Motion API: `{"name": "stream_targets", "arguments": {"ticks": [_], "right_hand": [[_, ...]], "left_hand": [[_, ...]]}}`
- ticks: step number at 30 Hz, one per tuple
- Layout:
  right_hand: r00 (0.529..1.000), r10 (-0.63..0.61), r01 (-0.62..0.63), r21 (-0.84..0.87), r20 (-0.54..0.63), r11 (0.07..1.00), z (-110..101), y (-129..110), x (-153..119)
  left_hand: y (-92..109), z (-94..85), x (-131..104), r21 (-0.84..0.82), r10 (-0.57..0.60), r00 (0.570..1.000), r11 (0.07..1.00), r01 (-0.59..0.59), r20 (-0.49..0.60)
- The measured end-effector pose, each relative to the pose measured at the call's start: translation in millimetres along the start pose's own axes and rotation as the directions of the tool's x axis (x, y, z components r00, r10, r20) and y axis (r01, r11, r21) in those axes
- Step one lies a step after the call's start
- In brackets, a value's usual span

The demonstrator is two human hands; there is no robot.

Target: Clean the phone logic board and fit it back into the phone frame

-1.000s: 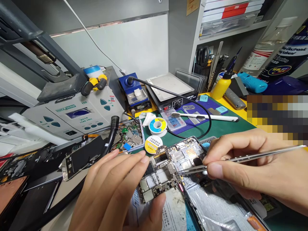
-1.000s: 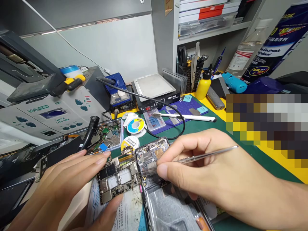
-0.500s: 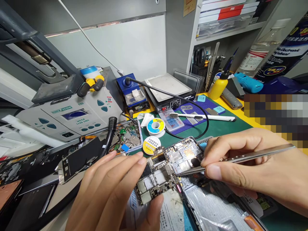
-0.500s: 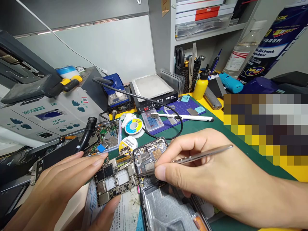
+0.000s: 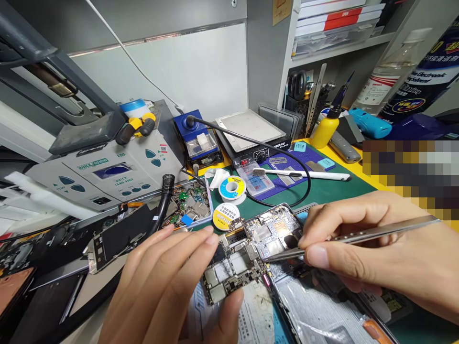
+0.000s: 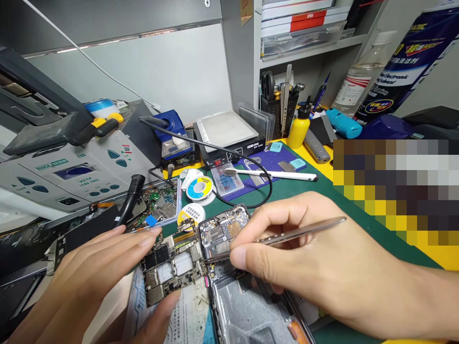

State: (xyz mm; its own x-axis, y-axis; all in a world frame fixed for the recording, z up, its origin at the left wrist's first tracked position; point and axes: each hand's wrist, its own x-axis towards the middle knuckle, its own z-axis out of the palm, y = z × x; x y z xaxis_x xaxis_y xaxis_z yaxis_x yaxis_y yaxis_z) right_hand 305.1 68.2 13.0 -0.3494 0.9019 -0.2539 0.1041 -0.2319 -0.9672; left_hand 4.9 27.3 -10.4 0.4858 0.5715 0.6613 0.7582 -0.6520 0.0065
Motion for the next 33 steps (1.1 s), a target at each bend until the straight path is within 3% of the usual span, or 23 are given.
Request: {"name": "stream_targets", "arguments": {"ticks": [11,26,33], "right_hand": [[0.999,0.032,-0.031,0.067,-0.004,0.997,1.4,2.0,-1.7],[0.993,-0.024,0.012,-0.102,-0.116,0.995,9.6,0.4,1.9],[0.993,-0.029,0.019,-0.086,-0.112,0.996,7.8,0.9,-0.8]], "left_hand": [[0.6,1.5,-0.5,-0.015,-0.021,0.999,1.000,0.021,-0.024],[2.8,1.1,2.0,-0.001,-0.021,1.000,1.000,0.021,-0.012],[3.3,2.0,2.1,-0.006,-0.040,0.999,0.999,0.040,-0.014]]}}
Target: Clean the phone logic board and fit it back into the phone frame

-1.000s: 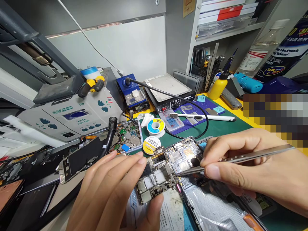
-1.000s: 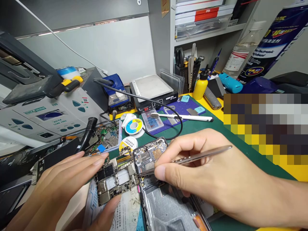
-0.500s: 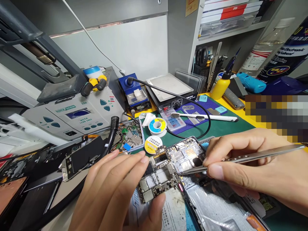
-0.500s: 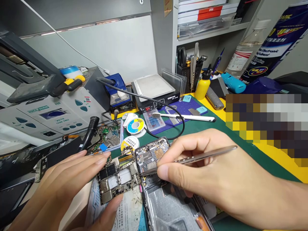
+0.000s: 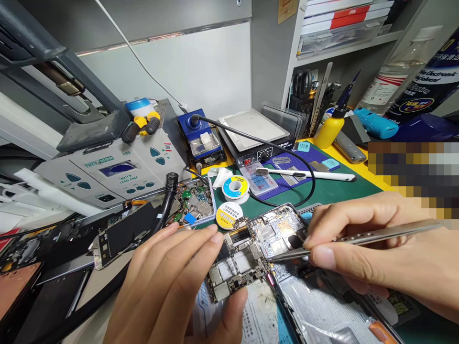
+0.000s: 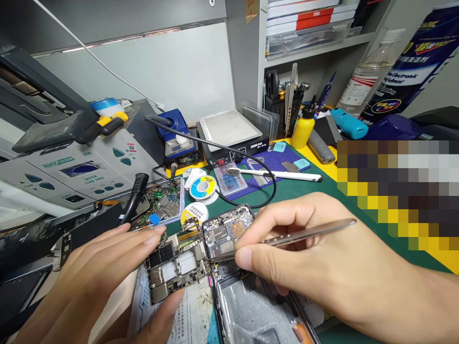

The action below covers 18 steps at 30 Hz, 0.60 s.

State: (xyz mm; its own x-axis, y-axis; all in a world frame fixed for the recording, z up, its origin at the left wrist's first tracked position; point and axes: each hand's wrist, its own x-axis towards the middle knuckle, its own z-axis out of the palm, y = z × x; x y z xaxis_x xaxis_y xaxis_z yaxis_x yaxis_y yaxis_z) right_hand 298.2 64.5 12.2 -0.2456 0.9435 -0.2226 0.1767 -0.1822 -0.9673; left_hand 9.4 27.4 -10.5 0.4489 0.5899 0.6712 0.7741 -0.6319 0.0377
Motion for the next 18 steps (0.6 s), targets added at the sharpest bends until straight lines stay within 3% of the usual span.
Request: {"name": "stream_targets", "arguments": {"ticks": [6,18], "right_hand": [[0.998,0.002,-0.006,0.061,0.069,0.998,-7.8,1.6,-2.0],[0.998,0.009,-0.010,0.029,0.055,1.000,-12.3,5.3,-3.7]], "left_hand": [[0.1,-1.9,-0.8,0.004,0.010,1.000,1.000,-0.010,-0.001],[1.1,-1.8,-0.4,0.015,0.004,1.000,1.000,-0.004,-0.003]]}}
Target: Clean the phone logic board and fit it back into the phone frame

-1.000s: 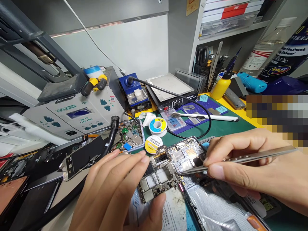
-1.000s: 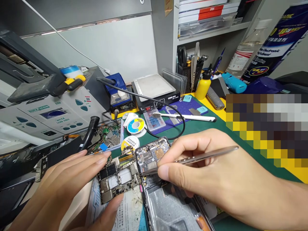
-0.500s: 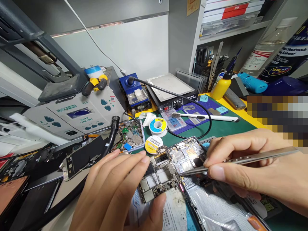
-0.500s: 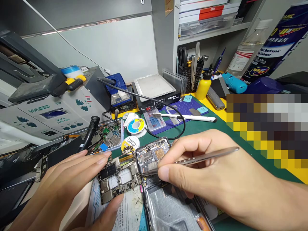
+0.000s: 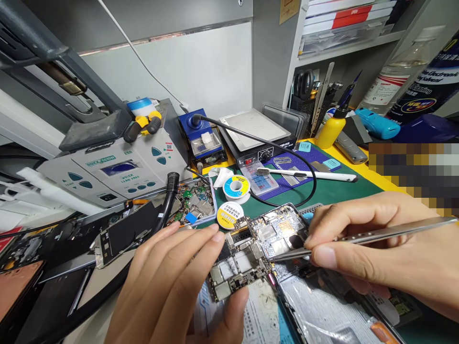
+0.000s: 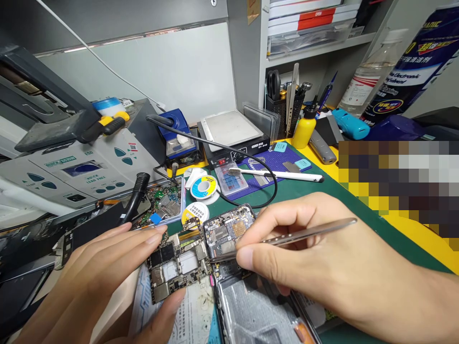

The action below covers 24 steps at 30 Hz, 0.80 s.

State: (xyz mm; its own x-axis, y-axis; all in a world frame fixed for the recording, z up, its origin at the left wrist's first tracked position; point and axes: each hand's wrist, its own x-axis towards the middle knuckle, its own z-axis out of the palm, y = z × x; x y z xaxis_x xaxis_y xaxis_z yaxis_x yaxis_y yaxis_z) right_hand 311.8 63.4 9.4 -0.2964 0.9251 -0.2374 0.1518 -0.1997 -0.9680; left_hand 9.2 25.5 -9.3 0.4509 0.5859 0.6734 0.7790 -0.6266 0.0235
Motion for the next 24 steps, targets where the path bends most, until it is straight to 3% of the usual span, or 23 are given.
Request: {"name": "stream_targets", "arguments": {"ticks": [19,24], "right_hand": [[0.997,0.063,-0.065,0.068,0.040,0.996,1.1,-0.3,2.3],[0.988,0.151,-0.154,0.088,0.046,0.984,2.2,1.9,1.0]], "left_hand": [[-1.5,-1.1,0.7,-0.008,0.028,1.000,1.000,-0.028,0.009],[-2.1,-1.0,0.1,-0.003,0.029,0.999,1.000,-0.029,0.013]]}}
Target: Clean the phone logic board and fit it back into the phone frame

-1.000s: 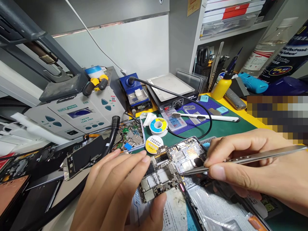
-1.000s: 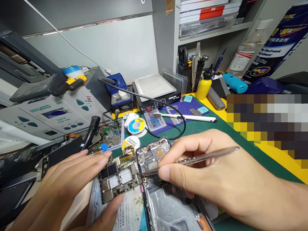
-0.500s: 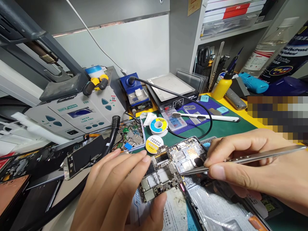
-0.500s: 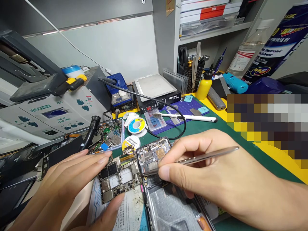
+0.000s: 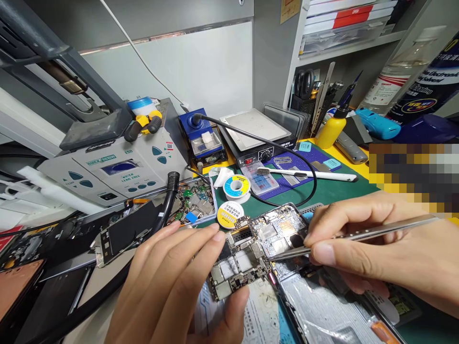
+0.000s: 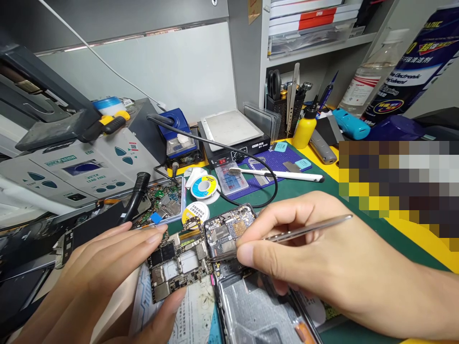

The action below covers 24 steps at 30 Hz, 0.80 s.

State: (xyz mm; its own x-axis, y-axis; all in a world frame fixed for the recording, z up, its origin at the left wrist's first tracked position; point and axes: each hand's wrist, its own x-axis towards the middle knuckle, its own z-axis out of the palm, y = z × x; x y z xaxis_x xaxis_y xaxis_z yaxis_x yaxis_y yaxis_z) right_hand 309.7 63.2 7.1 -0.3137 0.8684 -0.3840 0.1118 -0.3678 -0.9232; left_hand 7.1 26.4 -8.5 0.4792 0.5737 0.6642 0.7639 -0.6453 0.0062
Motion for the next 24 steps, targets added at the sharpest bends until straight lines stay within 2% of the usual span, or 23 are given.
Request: {"name": "stream_targets", "arguments": {"ticks": [8,14,19,24], "right_hand": [[0.994,-0.105,0.107,-0.058,0.033,0.993,3.0,-10.7,5.2],[0.996,-0.078,0.081,-0.061,0.045,0.995,1.1,-10.0,6.2],[0.990,-0.132,0.135,-0.073,0.046,0.988,-0.2,-9.9,5.8],[0.991,-0.121,0.125,-0.069,0.056,0.990,-1.6,-6.5,5.4]], "left_hand": [[-0.4,1.6,0.6,0.012,0.002,1.000,1.000,-0.002,0.000],[1.8,0.8,0.7,0.014,-0.008,1.000,1.000,0.008,-0.012],[2.0,-0.1,0.0,0.000,-0.015,1.000,1.000,0.015,-0.022],[1.6,-0.2,0.2,0.010,-0.023,1.000,1.000,0.023,-0.012]]}}
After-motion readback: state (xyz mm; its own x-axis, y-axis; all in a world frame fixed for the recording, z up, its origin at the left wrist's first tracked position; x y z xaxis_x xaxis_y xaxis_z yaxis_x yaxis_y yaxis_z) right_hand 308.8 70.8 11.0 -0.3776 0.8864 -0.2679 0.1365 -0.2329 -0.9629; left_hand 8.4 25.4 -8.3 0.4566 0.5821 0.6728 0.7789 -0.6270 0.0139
